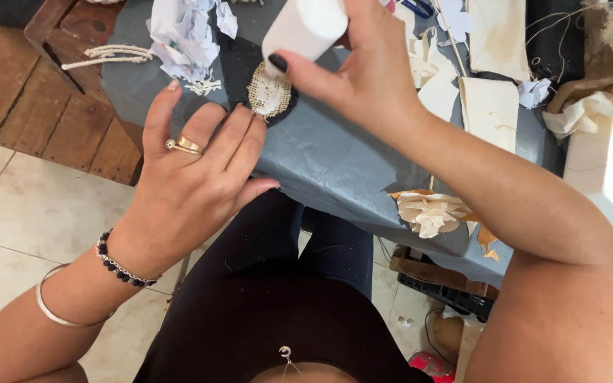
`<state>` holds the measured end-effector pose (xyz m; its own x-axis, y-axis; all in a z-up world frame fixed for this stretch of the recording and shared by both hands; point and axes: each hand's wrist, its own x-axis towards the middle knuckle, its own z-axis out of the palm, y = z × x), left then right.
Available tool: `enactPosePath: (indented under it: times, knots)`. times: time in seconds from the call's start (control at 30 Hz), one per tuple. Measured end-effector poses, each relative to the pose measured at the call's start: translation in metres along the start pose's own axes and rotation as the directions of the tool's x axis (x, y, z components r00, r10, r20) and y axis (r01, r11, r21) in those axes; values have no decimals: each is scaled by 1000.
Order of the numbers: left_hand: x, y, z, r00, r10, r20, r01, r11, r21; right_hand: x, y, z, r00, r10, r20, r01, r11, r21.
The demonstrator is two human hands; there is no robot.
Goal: Cutting burlap fabric and gluing pieces together to create a decorative flower.
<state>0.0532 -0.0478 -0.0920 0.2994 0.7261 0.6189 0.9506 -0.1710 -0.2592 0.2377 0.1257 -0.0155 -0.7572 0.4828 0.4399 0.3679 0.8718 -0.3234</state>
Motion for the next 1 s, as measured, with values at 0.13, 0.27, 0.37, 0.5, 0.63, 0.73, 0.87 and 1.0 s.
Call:
enactPosePath:
  times: [0.13, 0.27, 0.37, 0.5, 0.63, 0.73, 0.87, 1.0]
  knots:
    - [0, 2, 2, 1000, -12, -9, 12, 1000, -5, -4, 1, 3, 999, 16, 31, -17, 999, 36]
    - [1, 1, 2, 1000, -10, -8, 11, 1000, 13, 1, 14, -13, 993, 102, 63, -104, 995, 14]
    - [1, 2, 1, 1000, -20, -5, 20, 1000, 7, 2, 24, -33, 959, 90, 270, -111, 992, 66]
    - [3, 3, 4, 999, -40, -26, 39, 998, -45, -6, 32, -42, 904, -71, 421, 101, 994, -49]
    - [2, 6, 7, 997, -55, -54, 52, 997, -59, -13, 33, -34, 886, -52, 460, 156, 969, -190]
    - [1, 6, 6, 997, -62, -55, 58, 996, -74, -14, 33, -27, 905, -52, 422, 136, 976, -171]
    - [-2, 7, 8, 996, -66, -51, 65, 997, -33, -17, 29, -28, 909, 40, 414, 25, 988, -150]
    - [-3, 7, 11, 995, -55, -81, 51, 998, -46, -20, 20, -36, 928, 83, 363, -86, 996, -8]
